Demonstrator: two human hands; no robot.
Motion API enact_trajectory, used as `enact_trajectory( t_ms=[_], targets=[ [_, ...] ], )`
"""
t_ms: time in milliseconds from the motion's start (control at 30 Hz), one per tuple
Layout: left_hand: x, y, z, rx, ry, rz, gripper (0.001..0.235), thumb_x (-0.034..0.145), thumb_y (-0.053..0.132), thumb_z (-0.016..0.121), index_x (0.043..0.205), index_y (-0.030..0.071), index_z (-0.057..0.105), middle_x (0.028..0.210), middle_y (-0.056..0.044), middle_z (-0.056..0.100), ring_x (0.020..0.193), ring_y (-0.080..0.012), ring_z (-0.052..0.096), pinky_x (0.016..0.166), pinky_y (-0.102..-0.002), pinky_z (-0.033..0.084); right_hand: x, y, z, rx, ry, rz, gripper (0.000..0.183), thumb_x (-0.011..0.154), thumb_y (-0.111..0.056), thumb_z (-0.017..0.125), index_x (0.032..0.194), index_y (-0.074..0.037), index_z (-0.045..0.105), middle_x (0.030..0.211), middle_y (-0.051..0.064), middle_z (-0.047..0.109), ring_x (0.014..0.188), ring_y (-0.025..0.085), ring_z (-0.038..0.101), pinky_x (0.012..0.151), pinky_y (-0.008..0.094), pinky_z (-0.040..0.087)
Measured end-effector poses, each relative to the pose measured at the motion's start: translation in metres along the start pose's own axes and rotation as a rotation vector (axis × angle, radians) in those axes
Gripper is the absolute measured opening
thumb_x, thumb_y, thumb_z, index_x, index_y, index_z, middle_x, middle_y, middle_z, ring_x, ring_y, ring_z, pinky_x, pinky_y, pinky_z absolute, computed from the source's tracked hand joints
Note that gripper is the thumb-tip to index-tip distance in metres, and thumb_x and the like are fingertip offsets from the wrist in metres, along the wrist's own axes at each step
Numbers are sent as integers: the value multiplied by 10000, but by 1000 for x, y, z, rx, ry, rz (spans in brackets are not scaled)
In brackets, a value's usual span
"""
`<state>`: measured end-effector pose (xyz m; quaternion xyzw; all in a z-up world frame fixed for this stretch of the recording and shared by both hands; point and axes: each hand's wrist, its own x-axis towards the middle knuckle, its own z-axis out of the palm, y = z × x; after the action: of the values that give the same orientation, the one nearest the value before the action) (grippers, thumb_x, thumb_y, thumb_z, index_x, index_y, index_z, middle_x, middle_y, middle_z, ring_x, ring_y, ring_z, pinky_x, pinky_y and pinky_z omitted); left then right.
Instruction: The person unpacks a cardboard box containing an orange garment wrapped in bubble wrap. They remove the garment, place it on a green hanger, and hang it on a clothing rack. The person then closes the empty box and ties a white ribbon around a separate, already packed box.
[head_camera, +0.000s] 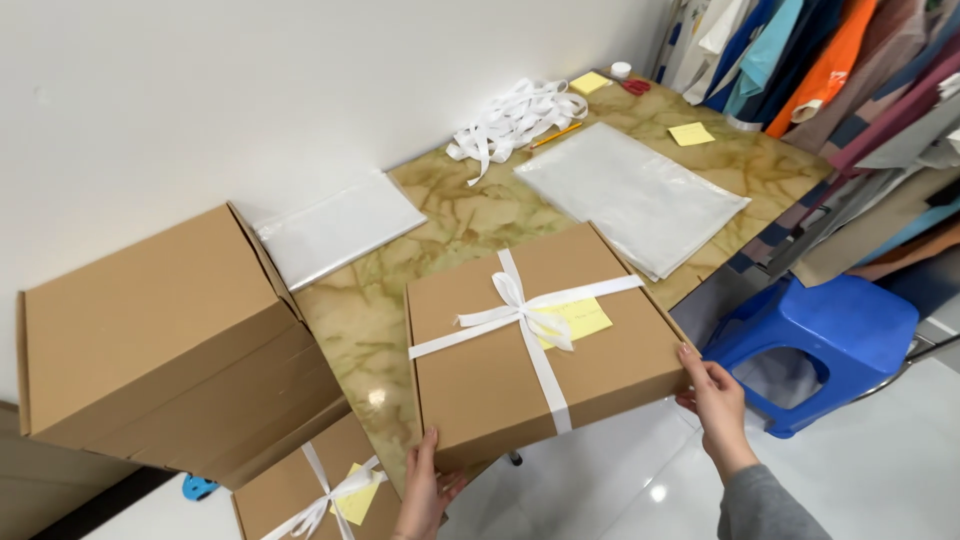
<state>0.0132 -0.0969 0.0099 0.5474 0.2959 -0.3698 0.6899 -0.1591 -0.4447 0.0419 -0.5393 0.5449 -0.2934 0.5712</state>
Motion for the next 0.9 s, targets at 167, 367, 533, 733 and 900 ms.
enact_trajectory(
  t_ms=[167, 367, 533, 733, 900],
  targets=[
    [17, 4, 22, -20, -19, 63, 522, 938, 489, 590, 1324, 164, 458, 1437, -178, 572, 1101, -376, 674, 979, -471, 559, 50, -12, 29, -13, -14, 8, 427, 925, -523, 783, 834, -129, 647, 840, 55, 574, 692, 186, 556, 691, 327, 562],
    [117, -15, 40, 290, 147, 293, 481, 954, 540, 583, 1025, 66, 613, 1074, -117, 649, 971, -240, 596, 863, -421, 500, 137, -32, 81, -30, -91, 38, 452, 879, -544, 794, 946, -118, 657, 867, 63, 603, 731, 178, 600, 687, 332, 573],
    [169, 0, 73, 408, 275, 514, 518, 995, 475, 518, 1241, 69, 725, 1302, -150, 743, 1262, -276, 656, 1108, -374, 455, 187, -55, 139, -114, -200, 101, 431, 885, -546, 770, 941, -133, 657, 965, 73, 640, 819, 234, 666, 754, 364, 604],
    [184, 9, 107, 559, 332, 662, 513, 1012, 434, 484, 1402, 125, 610, 1375, -133, 683, 1363, -294, 557, 1205, -395, 355, 222, -81, 172, -215, -286, 211, 503, 893, -612, 704, 1056, -149, 592, 1085, 51, 604, 900, 250, 654, 803, 399, 588],
    [199, -1, 110, 623, 368, 676, 573, 1020, 436, 455, 1501, 129, 510, 1467, -140, 615, 1418, -317, 505, 1237, -423, 290, 273, -41, 180, -420, -309, -47, 531, 1003, -611, 654, 802, -129, 552, 724, 47, 515, 669, 183, 472, 619, 324, 349]
  ],
)
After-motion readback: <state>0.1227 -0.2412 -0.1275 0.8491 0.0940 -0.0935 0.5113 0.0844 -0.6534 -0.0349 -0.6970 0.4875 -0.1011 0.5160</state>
